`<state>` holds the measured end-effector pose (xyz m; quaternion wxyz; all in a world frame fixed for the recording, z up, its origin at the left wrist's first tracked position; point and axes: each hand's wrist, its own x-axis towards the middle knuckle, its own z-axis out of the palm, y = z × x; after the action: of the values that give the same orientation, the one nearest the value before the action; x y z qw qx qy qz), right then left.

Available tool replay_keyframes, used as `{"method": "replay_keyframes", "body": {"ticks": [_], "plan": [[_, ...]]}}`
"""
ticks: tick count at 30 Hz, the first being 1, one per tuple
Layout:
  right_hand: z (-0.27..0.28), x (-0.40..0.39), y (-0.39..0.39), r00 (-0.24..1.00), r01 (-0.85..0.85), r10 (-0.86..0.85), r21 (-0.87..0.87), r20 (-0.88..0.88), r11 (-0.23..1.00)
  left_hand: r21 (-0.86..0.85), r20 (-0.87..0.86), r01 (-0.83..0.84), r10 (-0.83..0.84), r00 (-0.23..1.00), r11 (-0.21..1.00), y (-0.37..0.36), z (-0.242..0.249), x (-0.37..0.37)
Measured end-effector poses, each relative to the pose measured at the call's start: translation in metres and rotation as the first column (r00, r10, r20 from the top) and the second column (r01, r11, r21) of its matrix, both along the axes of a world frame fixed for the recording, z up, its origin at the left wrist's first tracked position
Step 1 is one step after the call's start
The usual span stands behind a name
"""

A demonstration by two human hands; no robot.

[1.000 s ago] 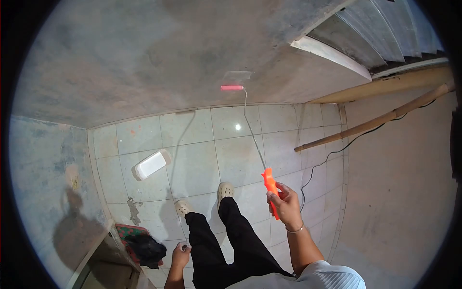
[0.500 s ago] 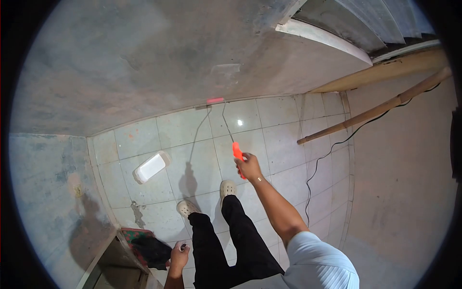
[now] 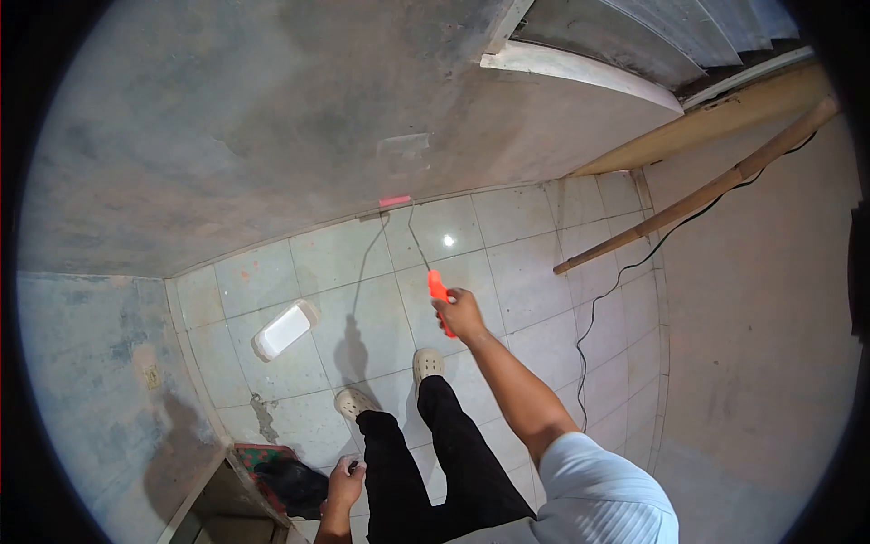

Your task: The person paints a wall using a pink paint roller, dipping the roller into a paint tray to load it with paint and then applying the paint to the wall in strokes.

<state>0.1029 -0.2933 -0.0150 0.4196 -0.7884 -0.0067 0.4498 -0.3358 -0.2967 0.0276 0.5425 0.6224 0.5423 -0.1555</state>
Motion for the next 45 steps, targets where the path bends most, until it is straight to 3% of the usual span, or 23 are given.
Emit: {"method": "replay_keyframes", "body": {"ticks": [3,6,10,14,17,18,20,22,24,28,32,35,37,42,45], "plan": [[-0.051,0.005,0.017,1.0,-0.019,0.019,-0.051,0.009,0.999,0.024,-0.025,0.027,-0.026,0.999,0.999,-0.006,-0.006,-0.018],[-0.021,-0.005,-0.005,0.999,0.028,-0.027,-0.042,0.027,0.999,-0.029,-0.112,0.03,-0.033,0.993,0.999,-0.009,-0.005,-0.042],[0.134,-0.017,-0.069,0.997,0.08,-0.08,0.047,-0.001,0.996,-0.067,-0.272,0.108,-0.123,0.955,0.992,-0.012,-0.003,-0.055],[0.217,-0.025,-0.097,0.988,0.155,-0.156,0.081,0.013,0.985,-0.07,-0.195,0.101,-0.113,0.974,0.992,-0.005,-0.001,-0.044],[0.184,-0.007,-0.066,0.997,0.069,-0.069,0.015,0.041,0.998,-0.06,-0.084,0.024,-0.029,0.996,0.998,0.001,-0.013,-0.032],[0.157,0.003,-0.049,0.998,0.005,-0.003,-0.024,0.07,1.0,-0.015,-0.051,0.02,-0.02,0.998,1.0,0.006,-0.009,-0.022],[0.034,0.023,-0.01,0.995,0.062,-0.063,0.003,0.081,0.998,0.028,-0.018,0.013,-0.012,1.0,1.0,0.007,-0.004,-0.018],[-0.022,0.035,0.015,0.998,0.031,-0.029,-0.033,0.049,0.999,0.013,-0.029,0.011,-0.011,1.0,1.0,0.012,0.002,-0.018],[-0.042,0.036,0.015,0.999,0.014,-0.012,-0.048,0.039,0.999,-0.025,-0.075,-0.021,0.019,0.997,0.999,0.005,-0.008,-0.039],[0.008,0.015,-0.019,0.994,0.058,-0.057,-0.011,0.091,0.998,-0.062,-0.212,-0.04,0.026,0.977,0.997,-0.003,-0.012,-0.067],[0.153,-0.01,-0.074,0.997,0.072,-0.073,0.019,0.039,0.997,-0.058,-0.152,-0.02,0.011,0.988,0.998,-0.009,-0.021,-0.077],[0.179,-0.011,-0.081,0.996,0.088,-0.089,0.031,0.028,0.996,-0.059,-0.116,-0.02,0.013,0.993,0.998,-0.004,-0.021,-0.057],[0.151,0.003,-0.063,0.998,0.052,-0.052,0.019,0.038,0.998,-0.037,-0.089,-0.017,0.013,0.996,0.999,0.003,-0.02,-0.037],[0.006,0.039,-0.001,0.999,-0.017,0.019,-0.053,0.029,0.998,0.019,0.006,-0.024,0.024,1.0,1.0,0.013,-0.003,-0.011],[-0.021,0.053,0.018,0.998,-0.056,0.056,-0.046,-0.006,0.997,0.023,-0.032,-0.016,0.017,0.999,1.0,0.014,0.001,-0.018]]}}
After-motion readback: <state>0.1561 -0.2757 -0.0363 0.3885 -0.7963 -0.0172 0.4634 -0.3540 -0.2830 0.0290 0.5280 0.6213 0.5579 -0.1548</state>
